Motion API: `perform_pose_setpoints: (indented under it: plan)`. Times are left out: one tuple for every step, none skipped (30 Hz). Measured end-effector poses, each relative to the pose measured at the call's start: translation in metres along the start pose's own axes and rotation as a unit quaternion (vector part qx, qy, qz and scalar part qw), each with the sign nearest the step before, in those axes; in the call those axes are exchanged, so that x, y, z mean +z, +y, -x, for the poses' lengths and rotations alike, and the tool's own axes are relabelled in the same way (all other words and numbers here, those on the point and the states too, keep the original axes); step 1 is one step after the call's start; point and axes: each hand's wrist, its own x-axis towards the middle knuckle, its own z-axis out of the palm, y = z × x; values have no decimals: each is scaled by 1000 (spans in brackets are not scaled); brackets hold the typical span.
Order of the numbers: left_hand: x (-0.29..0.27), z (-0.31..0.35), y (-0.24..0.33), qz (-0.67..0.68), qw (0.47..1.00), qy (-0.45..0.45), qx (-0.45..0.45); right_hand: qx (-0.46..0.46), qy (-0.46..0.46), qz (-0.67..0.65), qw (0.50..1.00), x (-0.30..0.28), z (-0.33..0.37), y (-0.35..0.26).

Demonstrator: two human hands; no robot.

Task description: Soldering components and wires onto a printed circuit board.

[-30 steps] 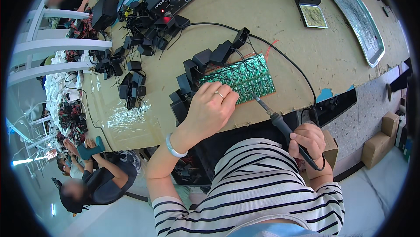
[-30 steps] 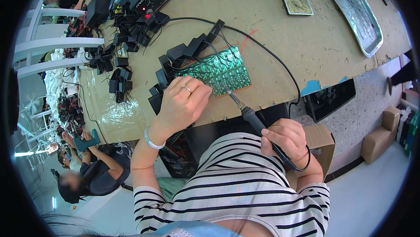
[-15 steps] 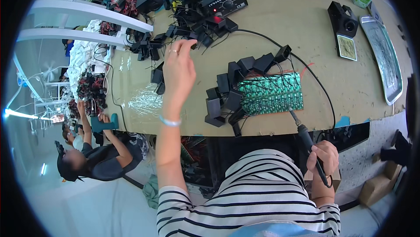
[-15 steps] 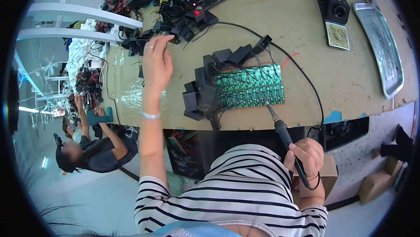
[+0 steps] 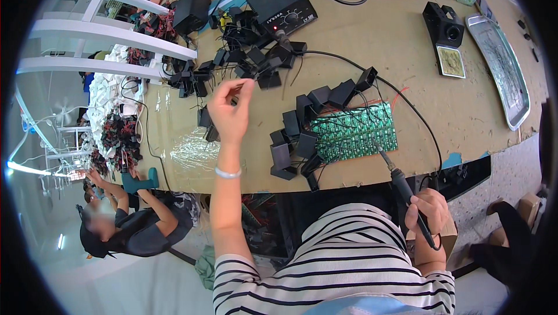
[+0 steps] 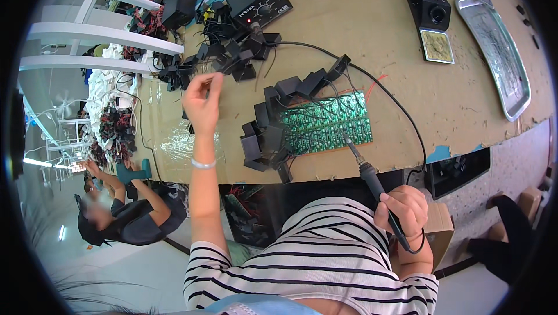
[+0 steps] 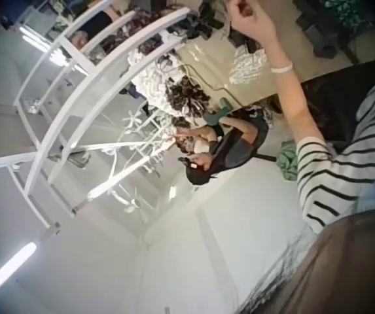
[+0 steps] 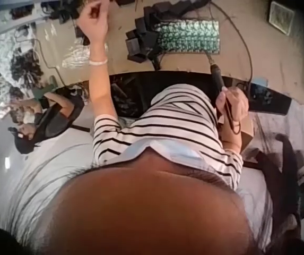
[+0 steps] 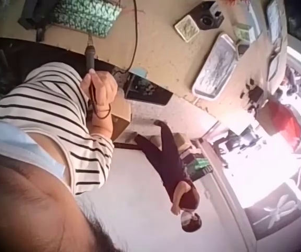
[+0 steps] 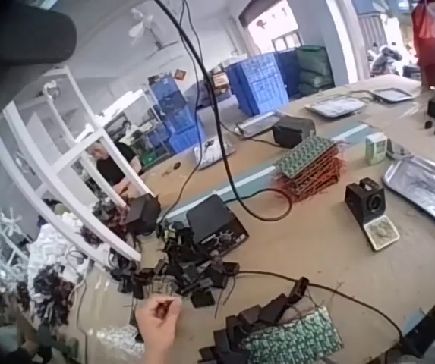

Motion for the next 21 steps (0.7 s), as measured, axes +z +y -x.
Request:
perform_pose_setpoints:
  plan:
    - [-4, 8, -2, 109, 990, 49, -71, 1, -1, -2, 1000, 1, -1, 1]
    - [-8, 15, -4, 142, 984, 52, -99, 3, -6, -8, 1000, 3, -2, 1]
    - [-9, 20, 0, 138, 984, 58, -101, 2, -12, -17, 1000, 5, -4, 1]
    - [-1, 23, 7, 201, 972, 89, -87, 2, -14, -17, 1000, 6, -6, 0]
    - [4, 24, 13, 263, 955, 120, -71, -7, -16, -19, 1000, 7, -8, -1]
    - [5, 24, 20, 262, 955, 121, -72, -17, -17, -20, 1000, 8, -9, -1]
    - [5, 25, 29, 302, 943, 124, -68, -17, -17, -20, 999, 9, -10, -1]
    - [4, 24, 34, 341, 929, 127, -65, -21, -19, -21, 999, 9, -10, -1]
    - [1, 23, 37, 340, 929, 129, -64, -27, -22, -23, 999, 9, -11, -1]
    - [-4, 22, 38, 334, 933, 119, -68, -28, -23, -25, 999, 8, -11, -1]
    - [-9, 20, 41, 328, 936, 109, -72, -26, -21, -23, 999, 7, -9, -2]
    - [-11, 18, 43, 329, 936, 107, -72, -22, -17, -17, 999, 7, -8, -2]
    - [-13, 17, 46, 343, 932, 107, -39, -20, -16, -15, 1000, 7, -7, -2]
    - [-13, 15, 50, 358, 928, 106, -7, -16, -11, -19, 1000, 7, -6, -2]
    - [-12, 15, 54, 361, 927, 103, -10, -10, -8, -20, 1000, 5, -4, -3]
    - [-11, 15, 60, 266, 957, 116, 22, -6, -8, -15, 1000, 4, -4, -4]
    - [-9, 13, 65, 168, 976, 127, 54, -9, -8, -15, 1000, 5, -6, -5]
    - [-6, 14, 74, 124, 982, 138, 46, -14, -8, -16, 1000, 4, -6, -5]
    - [-2, 14, 79, 133, 981, 133, 42, -8, -10, -6, 1000, 3, -5, -3]
    - [-2, 14, 84, 46, 993, 32, 106, -10, -13, -11, 1000, 3, -3, -1]
    - [-1, 14, 92, -43, 982, -66, 169, -12, -17, -17, 1000, 2, -3, 1]
